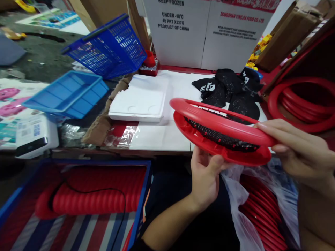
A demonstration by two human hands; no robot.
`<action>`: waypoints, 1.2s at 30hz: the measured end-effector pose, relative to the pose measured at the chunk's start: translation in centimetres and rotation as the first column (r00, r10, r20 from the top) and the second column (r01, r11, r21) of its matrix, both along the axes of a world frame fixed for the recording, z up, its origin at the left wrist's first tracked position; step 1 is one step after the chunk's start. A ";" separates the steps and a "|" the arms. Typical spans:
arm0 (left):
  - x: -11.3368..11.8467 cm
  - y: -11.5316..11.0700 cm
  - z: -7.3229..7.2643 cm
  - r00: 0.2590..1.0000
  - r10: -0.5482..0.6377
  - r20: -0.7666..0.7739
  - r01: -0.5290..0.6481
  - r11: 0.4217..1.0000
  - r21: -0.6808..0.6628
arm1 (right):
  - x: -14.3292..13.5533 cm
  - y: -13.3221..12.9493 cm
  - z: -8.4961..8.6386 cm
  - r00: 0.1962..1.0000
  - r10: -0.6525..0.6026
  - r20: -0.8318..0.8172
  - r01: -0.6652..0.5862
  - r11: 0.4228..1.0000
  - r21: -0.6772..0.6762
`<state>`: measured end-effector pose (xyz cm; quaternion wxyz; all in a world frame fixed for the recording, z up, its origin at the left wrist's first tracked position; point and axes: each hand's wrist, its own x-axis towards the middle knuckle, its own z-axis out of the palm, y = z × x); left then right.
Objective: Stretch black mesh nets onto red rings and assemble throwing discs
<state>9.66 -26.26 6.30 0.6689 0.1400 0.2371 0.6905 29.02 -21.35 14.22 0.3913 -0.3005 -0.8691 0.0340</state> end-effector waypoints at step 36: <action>-0.9 1.6 2.2 0.999 -0.001 -0.052 0.002 1.000 0.031 | 1.4 -1.5 -1.8 0.991 -0.039 -0.125 0.011 0.976 -0.218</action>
